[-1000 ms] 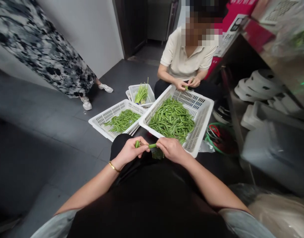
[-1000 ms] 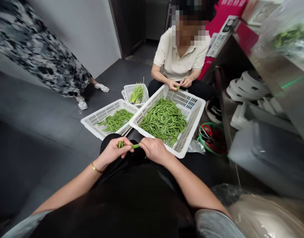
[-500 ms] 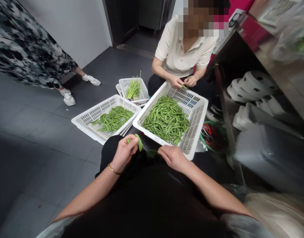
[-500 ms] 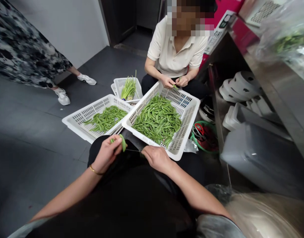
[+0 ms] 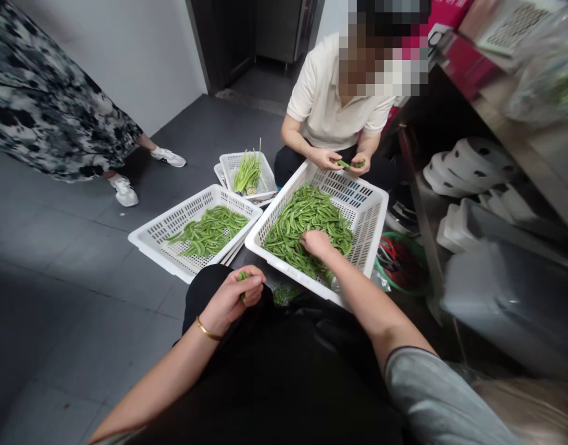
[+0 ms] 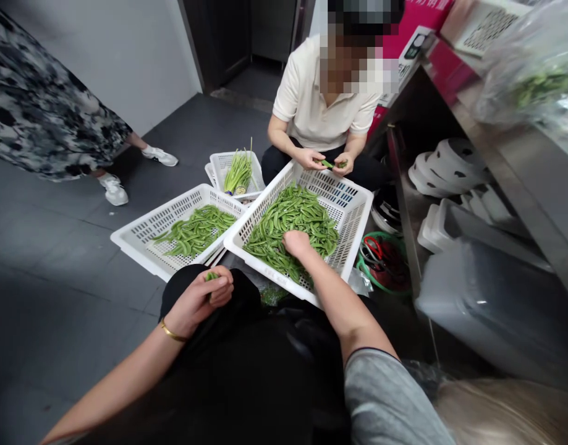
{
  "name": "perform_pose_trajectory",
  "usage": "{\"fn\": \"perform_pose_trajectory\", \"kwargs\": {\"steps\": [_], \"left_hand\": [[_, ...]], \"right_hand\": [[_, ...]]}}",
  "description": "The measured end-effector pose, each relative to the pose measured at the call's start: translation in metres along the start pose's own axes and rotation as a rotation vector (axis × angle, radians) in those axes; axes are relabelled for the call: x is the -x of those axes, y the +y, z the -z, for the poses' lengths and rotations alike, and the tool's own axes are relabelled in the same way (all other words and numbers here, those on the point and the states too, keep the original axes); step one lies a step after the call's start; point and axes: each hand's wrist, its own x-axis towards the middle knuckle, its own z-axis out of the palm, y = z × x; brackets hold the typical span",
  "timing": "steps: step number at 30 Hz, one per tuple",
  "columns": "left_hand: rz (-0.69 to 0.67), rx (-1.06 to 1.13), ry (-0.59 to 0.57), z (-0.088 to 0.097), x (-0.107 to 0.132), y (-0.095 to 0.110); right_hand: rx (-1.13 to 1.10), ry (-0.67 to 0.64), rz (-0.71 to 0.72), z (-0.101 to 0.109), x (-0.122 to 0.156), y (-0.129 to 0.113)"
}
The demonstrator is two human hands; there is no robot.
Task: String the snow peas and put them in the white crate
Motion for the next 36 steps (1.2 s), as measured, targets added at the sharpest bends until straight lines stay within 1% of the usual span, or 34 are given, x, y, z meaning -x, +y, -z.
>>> {"fn": "perform_pose_trajectory", "kwargs": {"steps": [1,3,5,6,8,9,10,11,12,15,17,19,21,23,24,26,27,29,31,32,33,34,36], "left_hand": [[0.02,-0.041,0.032,0.0,0.0,-0.001],[0.028,-0.141,0.121,-0.001,-0.002,-0.003],[-0.01,-0.233,0.208,-0.005,-0.004,-0.008],[-0.037,-0.272,0.233,-0.008,-0.005,-0.011],[-0.081,-0.332,0.232,-0.015,-0.004,-0.015],[-0.087,-0.352,0.205,-0.018,-0.002,-0.017],[-0.08,-0.36,0.165,-0.021,0.001,-0.017],[-0.059,-0.356,0.118,-0.023,0.005,-0.016],[-0.033,-0.343,0.068,-0.025,0.01,-0.015],[0.047,-0.293,-0.055,-0.027,0.025,-0.009],[0.071,-0.264,-0.093,-0.028,0.033,-0.007],[0.071,-0.214,-0.101,-0.029,0.039,-0.008],[0.08,-0.142,-0.104,-0.031,0.04,-0.012],[0.107,-0.044,-0.103,-0.035,0.039,-0.018],[0.117,0.007,-0.096,-0.037,0.038,-0.021],[0.112,0.081,-0.055,-0.04,0.035,-0.023],[0.093,0.096,-0.024,-0.04,0.034,-0.022],[0.013,0.075,0.049,-0.037,0.032,-0.017],[-0.124,0.006,0.134,-0.031,0.032,-0.009],[-0.203,-0.046,0.176,-0.027,0.033,-0.005],[-0.278,-0.113,0.218,-0.024,0.034,-0.002],[-0.344,-0.196,0.257,-0.022,0.036,0.001],[-0.423,-0.395,0.305,-0.021,0.04,0.005]], "right_hand": [[-0.056,-0.001,0.005,0.003,0.007,0.001],[-0.123,-0.014,0.034,0.009,0.032,-0.004],[-0.251,-0.075,0.057,0.011,0.065,-0.016],[-0.385,-0.135,0.057,0.011,0.082,-0.025],[-0.619,-0.276,0.044,0.008,0.112,-0.044],[-0.706,-0.346,0.059,0.006,0.122,-0.053],[-0.757,-0.386,0.086,0.007,0.13,-0.06],[-0.793,-0.385,0.114,0.008,0.135,-0.066],[-0.828,-0.339,0.129,0.011,0.137,-0.07],[-0.905,-0.125,0.113,0.025,0.138,-0.079],[-0.871,-0.069,0.157,0.033,0.138,-0.085],[-0.707,0.014,0.267,0.035,0.14,-0.092],[-0.431,0.185,0.39,0.03,0.142,-0.097],[-0.133,0.374,0.503,0.022,0.144,-0.1],[-0.018,0.452,0.55,0.018,0.144,-0.101],[0.095,0.563,0.623,0.014,0.146,-0.101],[0.088,0.596,0.651,0.016,0.148,-0.099],[-0.019,0.632,0.657,0.027,0.154,-0.095],[-0.171,0.666,0.581,0.045,0.161,-0.086],[-0.234,0.66,0.529,0.054,0.164,-0.082],[-0.279,0.623,0.484,0.062,0.166,-0.077],[-0.305,0.551,0.451,0.068,0.167,-0.073],[-0.331,0.34,0.419,0.069,0.166,-0.07]]}}
